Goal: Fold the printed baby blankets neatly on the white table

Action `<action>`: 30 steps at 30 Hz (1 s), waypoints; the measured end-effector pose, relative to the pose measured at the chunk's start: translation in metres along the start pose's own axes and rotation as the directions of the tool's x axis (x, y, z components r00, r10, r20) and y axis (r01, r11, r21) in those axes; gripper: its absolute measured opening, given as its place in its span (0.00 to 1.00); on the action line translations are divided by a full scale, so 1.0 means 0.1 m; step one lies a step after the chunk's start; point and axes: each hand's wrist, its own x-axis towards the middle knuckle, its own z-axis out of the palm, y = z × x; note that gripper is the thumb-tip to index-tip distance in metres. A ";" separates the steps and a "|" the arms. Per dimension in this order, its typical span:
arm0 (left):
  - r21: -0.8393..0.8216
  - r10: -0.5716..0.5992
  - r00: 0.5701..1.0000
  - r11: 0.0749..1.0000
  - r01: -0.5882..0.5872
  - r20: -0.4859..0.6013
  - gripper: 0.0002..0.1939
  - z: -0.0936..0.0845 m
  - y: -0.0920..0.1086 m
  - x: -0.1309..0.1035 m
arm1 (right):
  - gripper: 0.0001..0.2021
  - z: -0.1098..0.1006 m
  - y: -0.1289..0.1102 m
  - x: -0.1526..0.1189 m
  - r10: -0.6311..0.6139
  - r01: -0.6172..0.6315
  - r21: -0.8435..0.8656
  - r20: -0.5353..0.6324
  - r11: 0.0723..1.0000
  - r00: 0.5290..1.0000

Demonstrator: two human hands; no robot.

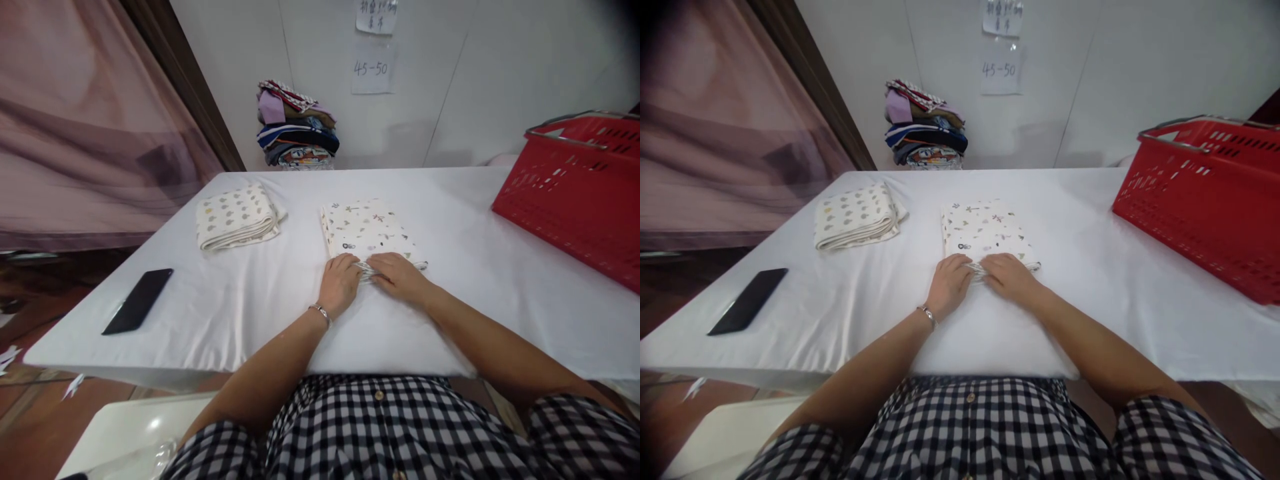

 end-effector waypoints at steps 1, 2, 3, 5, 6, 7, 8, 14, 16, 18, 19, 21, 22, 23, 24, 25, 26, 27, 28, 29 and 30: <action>-0.016 -0.010 1.000 1.000 0.010 0.000 0.08 0.00 0.00 0.00 | 0.17 0.00 -0.01 0.00 -0.002 0.003 -0.006 0.013 1.000 1.000; -0.029 -0.016 1.000 0.999 0.016 0.003 0.08 0.00 0.00 0.00 | 0.17 -0.01 -0.01 0.00 0.003 -0.002 -0.009 0.017 1.000 1.000; -0.041 -0.023 1.000 0.999 0.023 0.006 0.07 0.00 0.00 0.00 | 0.17 -0.01 -0.02 0.00 0.016 -0.016 -0.012 0.010 1.000 1.000; -0.060 -0.042 0.999 0.997 0.043 0.013 0.07 0.00 0.00 0.01 | 0.15 0.00 -0.02 0.01 0.050 -0.050 -0.007 -0.015 0.999 0.999; -0.067 -0.053 0.998 0.996 0.054 0.018 0.07 0.00 0.00 0.01 | 0.14 0.00 -0.03 0.01 0.064 -0.064 -0.004 -0.025 0.998 0.998; -0.073 -0.063 0.998 0.995 0.065 0.024 0.07 0.00 0.00 0.02 | 0.14 0.00 -0.03 0.01 0.072 -0.072 -0.003 -0.031 0.997 0.997; -0.078 -0.073 0.997 0.994 0.075 0.028 0.08 0.00 0.00 0.02 | 0.14 0.00 -0.04 0.02 0.074 -0.074 -0.007 -0.034 0.997 0.997; -0.081 -0.103 0.995 0.991 0.104 0.019 0.08 0.01 0.01 0.03 | 0.15 0.00 -0.05 0.03 0.098 -0.099 -0.094 -0.017 0.991 0.995; -0.062 -0.086 0.996 0.994 0.087 0.016 0.08 0.02 0.01 0.03 | 0.15 0.00 -0.04 0.03 0.105 -0.104 -0.104 0.004 0.989 0.995; -0.032 -0.052 0.999 0.998 0.053 0.013 0.07 0.02 0.01 0.02 | 0.15 0.00 -0.02 0.03 0.103 -0.102 -0.101 0.013 0.990 0.995; -0.015 -0.032 0.999 0.999 0.032 0.009 0.06 0.02 0.02 0.01 | 0.15 0.00 -0.02 0.02 0.103 -0.102 -0.096 0.011 0.990 0.995; 0.024 0.005 1.000 1.000 -0.005 -0.001 0.07 0.02 0.03 0.01 | 0.15 -0.01 -0.01 0.01 0.104 -0.103 -0.086 0.004 0.991 0.995; 0.043 0.017 1.000 0.999 -0.017 -0.003 0.09 0.02 0.03 0.02 | 0.15 -0.01 0.00 0.01 0.104 -0.103 -0.081 0.006 0.991 0.995; 0.060 0.024 1.000 0.998 -0.024 0.000 0.11 0.02 0.03 0.02 | 0.16 -0.01 0.00 0.01 0.105 -0.103 -0.078 0.011 0.992 0.994; 0.076 0.026 1.000 0.997 -0.027 0.009 0.12 0.02 0.04 0.02 | 0.16 -0.01 0.00 0.01 0.105 -0.104 -0.076 0.015 0.992 0.994; 0.087 0.025 0.999 0.996 -0.027 0.022 0.12 0.01 0.03 0.03 | 0.16 -0.01 0.00 0.01 0.104 -0.102 -0.074 0.018 0.992 0.994; 0.095 0.023 0.999 0.995 -0.027 0.037 0.11 0.01 0.03 0.03 | 0.16 -0.02 0.00 0.01 0.101 -0.100 -0.071 0.018 0.992 0.995; 0.100 0.021 0.998 0.995 -0.026 0.052 0.09 0.01 0.02 0.03 | 0.15 -0.03 0.00 0.02 0.099 -0.098 -0.068 0.016 0.993 0.995; 0.103 0.018 0.998 0.994 -0.024 0.063 0.08 0.01 0.02 0.04 | 0.15 -0.04 0.01 0.01 0.097 -0.096 -0.065 0.014 0.993 0.995; 0.104 0.015 0.997 0.994 -0.022 0.070 0.08 0.00 0.01 0.04 | 0.15 -0.06 0.02 0.01 0.096 -0.095 -0.063 0.014 0.993 0.995; 0.103 0.011 0.997 0.995 -0.018 0.072 0.08 0.00 0.00 0.03 | 0.15 -0.08 0.03 0.00 0.098 -0.097 -0.064 0.017 0.993 0.995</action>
